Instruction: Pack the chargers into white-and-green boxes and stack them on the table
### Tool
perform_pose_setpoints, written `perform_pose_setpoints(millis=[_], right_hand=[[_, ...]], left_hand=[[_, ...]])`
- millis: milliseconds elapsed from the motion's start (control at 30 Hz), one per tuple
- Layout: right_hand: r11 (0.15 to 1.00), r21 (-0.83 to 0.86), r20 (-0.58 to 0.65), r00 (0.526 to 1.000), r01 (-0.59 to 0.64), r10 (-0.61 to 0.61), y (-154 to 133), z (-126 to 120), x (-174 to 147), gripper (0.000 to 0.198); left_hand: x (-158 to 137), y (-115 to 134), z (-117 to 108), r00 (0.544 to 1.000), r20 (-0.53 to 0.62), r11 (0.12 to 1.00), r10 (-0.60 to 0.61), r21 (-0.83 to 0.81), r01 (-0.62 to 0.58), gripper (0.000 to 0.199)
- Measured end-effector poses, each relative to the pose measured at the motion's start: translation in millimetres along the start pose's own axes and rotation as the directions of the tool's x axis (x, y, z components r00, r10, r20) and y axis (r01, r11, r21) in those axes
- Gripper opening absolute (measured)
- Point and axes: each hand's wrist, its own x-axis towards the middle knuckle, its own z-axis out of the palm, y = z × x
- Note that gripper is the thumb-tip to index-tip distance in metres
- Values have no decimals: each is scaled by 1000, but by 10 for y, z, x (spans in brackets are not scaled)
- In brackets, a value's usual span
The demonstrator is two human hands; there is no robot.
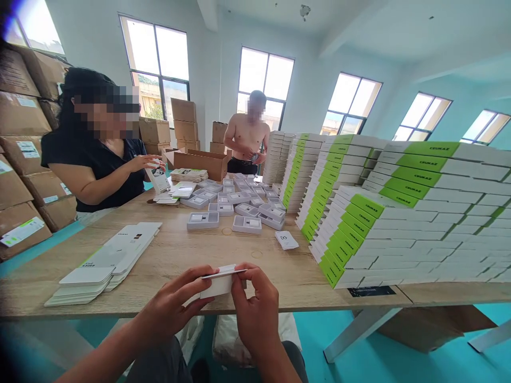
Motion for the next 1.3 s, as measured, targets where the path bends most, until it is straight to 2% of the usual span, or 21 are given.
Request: perform_pose_setpoints(millis=[100, 167, 233, 300, 367, 433, 533, 600, 633, 700, 767, 800, 833, 867, 900, 933, 1000, 1067, 1167, 1233, 1300], right_hand=[[1000, 16, 9, 1000, 11, -11, 47, -44, 42, 13], [997, 2, 71, 995, 72, -72, 80, -105, 82, 7], [987, -30, 172, 974, 158, -150, 114, -168, 118, 22], [972, -67, 237, 950, 224, -203, 153, -211, 146, 27], [965, -88, 234, 947, 246, -220, 193, -233, 166, 24], [970, -84, 193, 959, 228, -209, 223, -245, 190, 21], [992, -33, 164, 980, 118, -111, 223, -278, 256, 35], [998, 55, 224, 974, -16, 3, 206, -302, 316, 51], [988, 121, 263, 963, -100, 65, 203, -305, 344, 57], [922, 268, 333, 925, -278, 182, 228, -270, 384, 63], [823, 369, 371, 880, -432, 295, 311, -178, 401, 70], [785, 383, 387, 857, -486, 341, 374, -119, 408, 72], [774, 364, 398, 838, -518, 373, 451, -65, 422, 70], [804, 303, 388, 837, -512, 387, 538, -25, 451, 63], [856, 212, 353, 854, -471, 383, 635, -12, 502, 56], [908, 101, 305, 881, -407, 362, 739, -35, 580, 53], [955, -125, 193, 937, -270, 291, 960, -197, 808, 50], [938, -269, 108, 962, -216, 253, 1177, -468, 1092, 41], [881, -419, 56, 962, -219, 266, 1455, -837, 1464, 30], [839, -491, 54, 953, -235, 299, 1595, -951, 1607, 27], [804, -536, 59, 938, -258, 341, 1696, -972, 1672, 23]], left_hand=[[-13, -61, -17, 1000, -23, 1000, 13, -23, -13, 38], [6, -88, -27, 998, -67, 1000, 3, -22, -5, 40], [35, -113, -31, 996, -88, 1000, -15, -17, 14, 37], [61, -147, -23, 995, -89, 999, -35, -28, 32, 34], [81, -186, 2, 992, -103, 996, -71, -52, 66, 34], [103, -219, 36, 979, -126, 986, -158, -81, 148, 35], [162, -236, 68, 926, -124, 919, -356, -226, 323, 32], [205, -238, 64, 899, -71, 850, -432, -365, 380, 30], [218, -244, 60, 900, -45, 835, -434, -394, 384, 31], [225, -284, 68, 938, -27, 900, -345, -292, 323, 45], [219, -367, 116, 992, 5, 990, -128, -51, 128, 61], [224, -426, 153, 998, 56, 999, -3, 53, 0, 66], [240, -497, 193, 987, 120, 987, 108, 106, -121, 68], [267, -581, 233, 968, 171, 973, 183, 109, -203, 65], [304, -680, 267, 957, 194, 969, 214, 79, -233, 59], [347, -793, 295, 961, 189, 976, 202, 37, -212, 52], [418, -1057, 334, 989, 127, 996, 81, -48, -76, 41], [432, -1340, 370, 994, 22, 989, -109, -98, 111, 37], [341, -1668, 443, 916, -122, 923, -382, -100, 371, 33], [266, -1767, 482, 889, -140, 899, -436, -98, 426, 32], [229, -1783, 490, 910, -123, 917, -396, -114, 383, 33]])
